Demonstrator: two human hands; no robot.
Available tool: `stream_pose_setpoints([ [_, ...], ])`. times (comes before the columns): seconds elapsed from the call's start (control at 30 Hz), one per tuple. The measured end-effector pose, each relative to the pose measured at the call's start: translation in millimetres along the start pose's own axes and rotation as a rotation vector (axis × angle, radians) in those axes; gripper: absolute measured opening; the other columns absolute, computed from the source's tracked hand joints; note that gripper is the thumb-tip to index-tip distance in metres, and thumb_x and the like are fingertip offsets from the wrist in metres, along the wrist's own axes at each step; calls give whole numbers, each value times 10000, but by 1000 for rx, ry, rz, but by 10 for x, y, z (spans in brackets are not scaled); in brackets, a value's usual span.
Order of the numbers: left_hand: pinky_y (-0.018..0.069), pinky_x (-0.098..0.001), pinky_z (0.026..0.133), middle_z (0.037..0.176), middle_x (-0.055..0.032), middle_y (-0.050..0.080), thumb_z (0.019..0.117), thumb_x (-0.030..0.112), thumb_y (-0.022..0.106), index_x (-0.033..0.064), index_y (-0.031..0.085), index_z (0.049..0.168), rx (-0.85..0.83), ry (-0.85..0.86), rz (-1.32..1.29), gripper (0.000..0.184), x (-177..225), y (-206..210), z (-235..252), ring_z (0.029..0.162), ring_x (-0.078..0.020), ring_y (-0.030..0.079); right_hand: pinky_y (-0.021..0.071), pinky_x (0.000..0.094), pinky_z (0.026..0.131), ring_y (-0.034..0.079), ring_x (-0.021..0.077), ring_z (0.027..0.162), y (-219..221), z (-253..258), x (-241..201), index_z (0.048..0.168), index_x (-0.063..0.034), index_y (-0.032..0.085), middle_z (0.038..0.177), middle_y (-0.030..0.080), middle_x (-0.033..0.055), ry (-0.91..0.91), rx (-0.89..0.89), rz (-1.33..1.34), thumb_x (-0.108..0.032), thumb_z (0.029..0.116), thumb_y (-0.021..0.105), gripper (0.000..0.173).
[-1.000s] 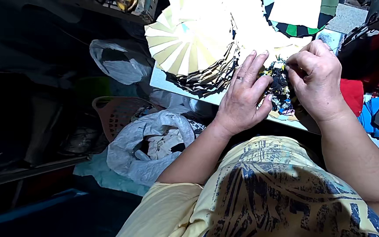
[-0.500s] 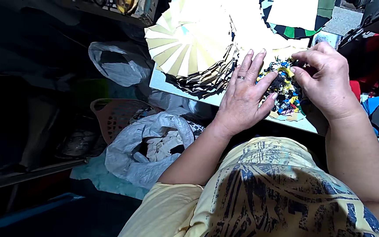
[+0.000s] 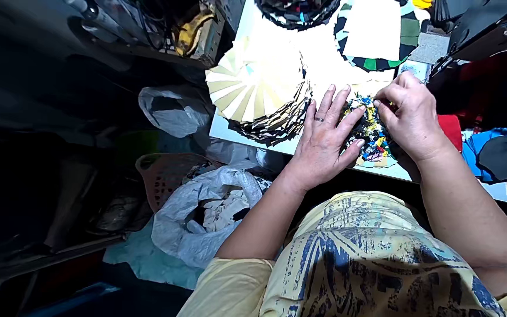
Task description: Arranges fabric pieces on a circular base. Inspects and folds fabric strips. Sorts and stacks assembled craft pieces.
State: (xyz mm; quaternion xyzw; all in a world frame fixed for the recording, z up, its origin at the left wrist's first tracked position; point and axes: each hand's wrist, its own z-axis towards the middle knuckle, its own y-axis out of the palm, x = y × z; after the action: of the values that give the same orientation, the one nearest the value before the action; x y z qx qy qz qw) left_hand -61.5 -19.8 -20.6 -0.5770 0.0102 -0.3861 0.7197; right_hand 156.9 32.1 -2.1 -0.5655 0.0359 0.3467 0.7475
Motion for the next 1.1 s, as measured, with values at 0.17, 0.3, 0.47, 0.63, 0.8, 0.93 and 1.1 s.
stream_pose_setpoints([
  [0.17,64,-687,1236,1661,-148,324,1063,463,378,156,561,1484,-31,3,27,552,144,-35,71,1578,-358,167,534,433,818,642,291,888,10,-6,25,998,-16,733,920,633,146,35,129,-10,-108,999,606,156],
  [0.3,39,-712,1227,1658,-120,346,1079,498,337,181,594,1458,-101,-32,106,558,185,3,128,1580,-331,184,537,466,894,651,312,993,-92,-45,19,1063,-57,770,1005,666,146,75,18,-27,-92,1002,597,187],
  [0.47,20,-725,1213,1688,-127,275,1074,538,321,218,590,1460,-131,-84,142,569,201,-37,202,1583,-376,131,552,432,859,658,270,944,-275,-138,31,1126,-42,761,1024,655,147,84,36,38,-83,1011,579,219],
  [0.63,53,-712,1223,1656,-123,348,1083,474,335,204,599,1444,-65,0,79,523,195,24,281,1575,-333,202,557,471,803,660,274,881,-322,-245,103,1072,-52,766,992,657,138,95,-43,31,-172,971,678,180],
  [0.8,67,-675,1238,1666,-64,345,1095,460,296,201,486,1544,-228,31,65,552,251,136,353,1576,-275,219,553,472,808,664,290,878,-233,-256,151,991,-27,752,935,657,139,76,15,2,-97,984,636,136],
  [0.93,88,-659,1243,1669,-79,337,1096,449,304,193,462,1560,-240,29,70,553,264,143,376,1572,-272,232,557,467,846,687,303,913,-255,-241,191,1010,-4,734,947,688,164,98,89,-1,-96,999,605,159],
  [1.1,91,-642,1250,1647,-84,379,1096,411,313,152,480,1544,-197,64,66,543,295,165,438,1568,-270,246,557,450,819,680,283,895,-184,-226,190,1003,-29,743,949,676,146,120,72,-22,-111,992,618,150],
])
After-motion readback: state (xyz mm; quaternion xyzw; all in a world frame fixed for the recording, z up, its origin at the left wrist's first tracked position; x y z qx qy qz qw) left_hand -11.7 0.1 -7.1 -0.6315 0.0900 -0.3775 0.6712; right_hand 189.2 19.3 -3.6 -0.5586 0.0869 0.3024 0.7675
